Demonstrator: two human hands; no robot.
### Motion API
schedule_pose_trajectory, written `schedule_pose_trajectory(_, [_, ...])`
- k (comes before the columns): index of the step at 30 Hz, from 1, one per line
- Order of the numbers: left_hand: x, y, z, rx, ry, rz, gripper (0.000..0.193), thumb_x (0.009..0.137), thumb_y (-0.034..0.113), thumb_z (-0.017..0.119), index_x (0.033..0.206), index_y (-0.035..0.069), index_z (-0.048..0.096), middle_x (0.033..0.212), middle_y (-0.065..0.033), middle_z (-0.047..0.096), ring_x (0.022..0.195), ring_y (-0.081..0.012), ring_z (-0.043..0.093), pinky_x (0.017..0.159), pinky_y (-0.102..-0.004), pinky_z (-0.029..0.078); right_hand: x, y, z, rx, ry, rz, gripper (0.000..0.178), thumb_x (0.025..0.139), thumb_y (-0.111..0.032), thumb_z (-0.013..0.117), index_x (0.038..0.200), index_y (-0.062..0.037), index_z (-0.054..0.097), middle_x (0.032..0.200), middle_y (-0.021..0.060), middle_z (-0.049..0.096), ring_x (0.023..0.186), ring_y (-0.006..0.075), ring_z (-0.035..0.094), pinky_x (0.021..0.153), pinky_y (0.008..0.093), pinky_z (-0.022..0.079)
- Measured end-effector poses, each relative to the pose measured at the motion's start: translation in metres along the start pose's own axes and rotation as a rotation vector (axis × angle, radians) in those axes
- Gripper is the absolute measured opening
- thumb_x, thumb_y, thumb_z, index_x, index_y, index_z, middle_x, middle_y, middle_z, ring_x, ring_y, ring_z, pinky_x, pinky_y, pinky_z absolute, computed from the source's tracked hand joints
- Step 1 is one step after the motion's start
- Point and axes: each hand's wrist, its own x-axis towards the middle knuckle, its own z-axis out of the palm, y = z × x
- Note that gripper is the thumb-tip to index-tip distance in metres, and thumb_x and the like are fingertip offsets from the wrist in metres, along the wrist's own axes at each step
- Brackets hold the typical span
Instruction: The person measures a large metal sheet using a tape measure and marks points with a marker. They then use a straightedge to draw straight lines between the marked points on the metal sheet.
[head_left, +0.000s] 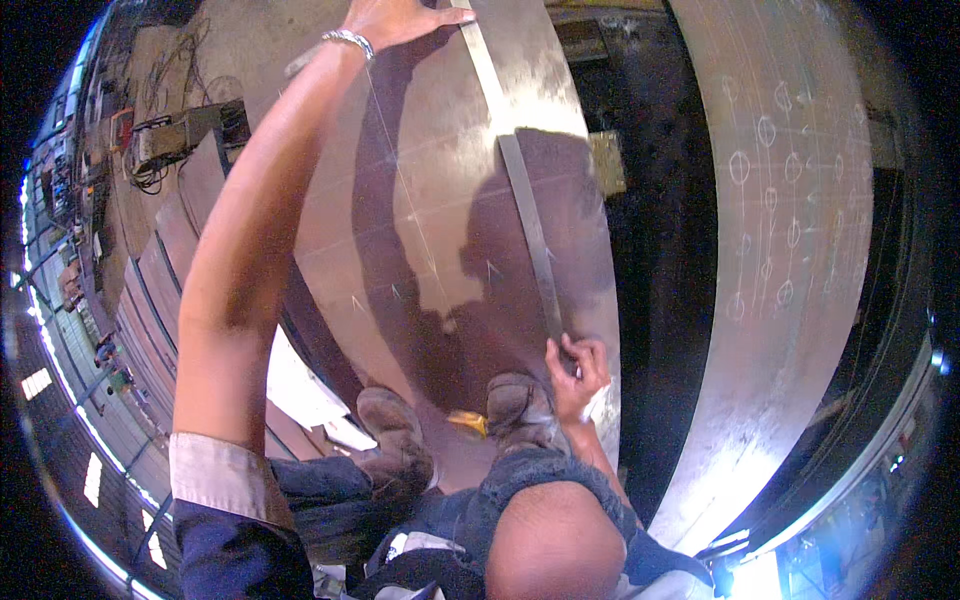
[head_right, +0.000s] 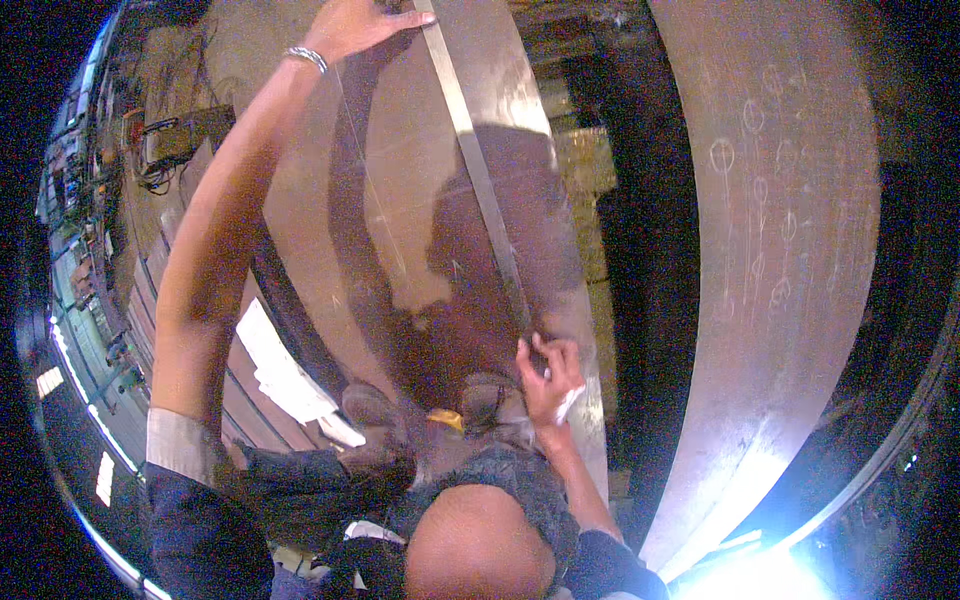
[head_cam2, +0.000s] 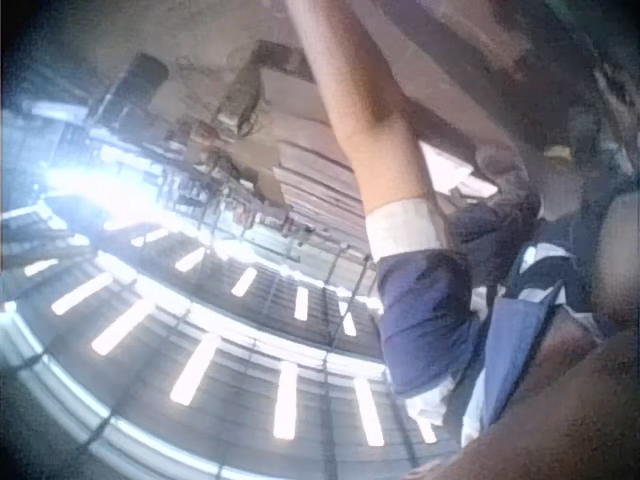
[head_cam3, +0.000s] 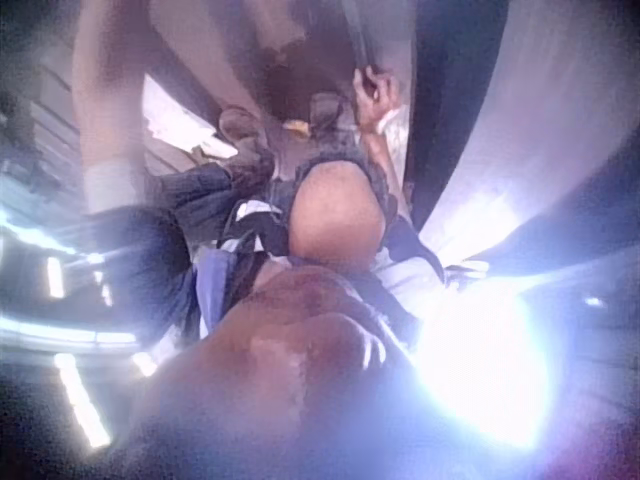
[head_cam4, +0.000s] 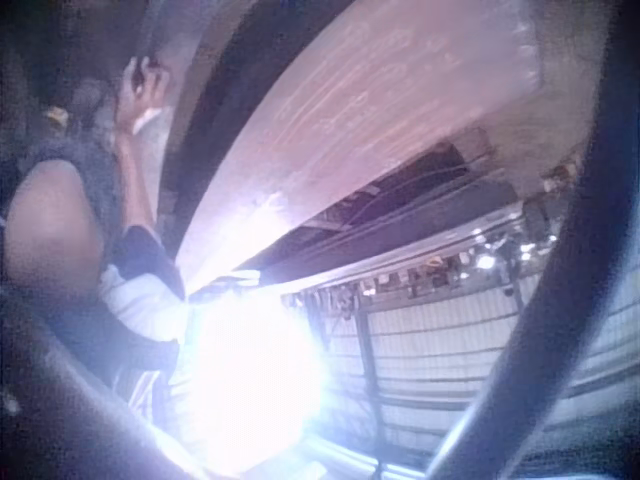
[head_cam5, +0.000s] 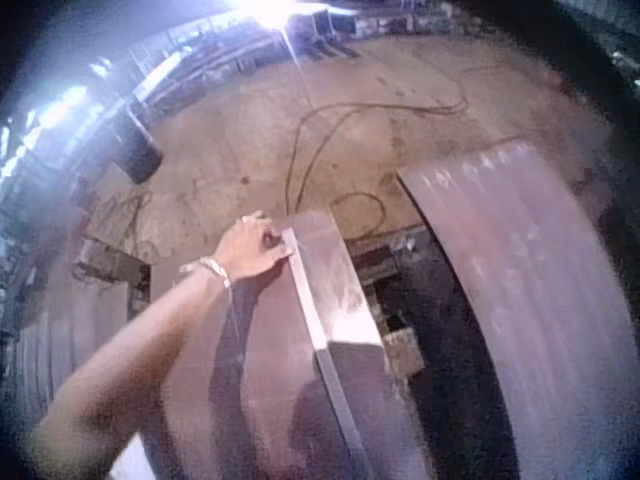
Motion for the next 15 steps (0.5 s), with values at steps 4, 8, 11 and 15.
schedule_pose_trajectory(4, [0.010,0.029,-0.030,-0.015,-0.137,-0.068,0.084,0.061,0.071,0.083,0.105,0.000,0.073,0.117,-0.0228,0.061,0.113,-0.0423,0.060,0.093,-0.0513,0.052,0.005,-0.001,-0.001,0.033,0.046,-0.036,0.019,0.077,-0.004,0.087,0.090,-0.0020,0.073,0.086,0.0077,0.061,0.071,0.0171,0.059,0.058,0.0294,0.045])
schedule_pose_trajectory(8, [0.004,0.032,-0.036,0.232,-0.154,-0.129,0.111,0.055,0.077,0.083,0.131,-0.001,0.060,0.139,-0.0251,0.052,0.128,-0.0498,0.052,0.109,-0.0528,0.045,0.003,-0.007,-0.002,-0.040,0.026,-0.035,0.020,0.076,-0.004,0.088,0.089,-0.0022,0.074,0.084,0.0063,0.060,0.072,0.0172,0.059,0.057,0.0294,0.044])
schedule_pose_trajectory(11, [-0.003,0.024,-0.016,0.174,-0.124,-0.102,0.099,0.058,0.076,0.083,0.123,0.004,0.063,0.138,-0.0222,0.053,0.132,-0.0437,0.051,0.106,-0.0515,0.049,0.004,-0.009,0.001,-0.012,0.052,-0.066,0.020,0.076,-0.007,0.089,0.088,-0.0037,0.074,0.083,0.0077,0.062,0.072,0.0212,0.063,0.060,0.0333,0.050])
schedule_pose_trajectory(15, [-0.002,0.021,0.000,0.141,-0.147,-0.078,0.121,0.051,0.082,0.082,0.140,0.005,0.055,0.140,-0.0202,0.051,0.137,-0.0426,0.047,0.107,-0.0567,0.047,0.003,-0.005,-0.001,-0.008,0.038,-0.036,0.021,0.077,-0.007,0.089,0.087,-0.0034,0.071,0.087,0.0100,0.065,0.076,0.0247,0.067,0.066,0.0359,0.055])
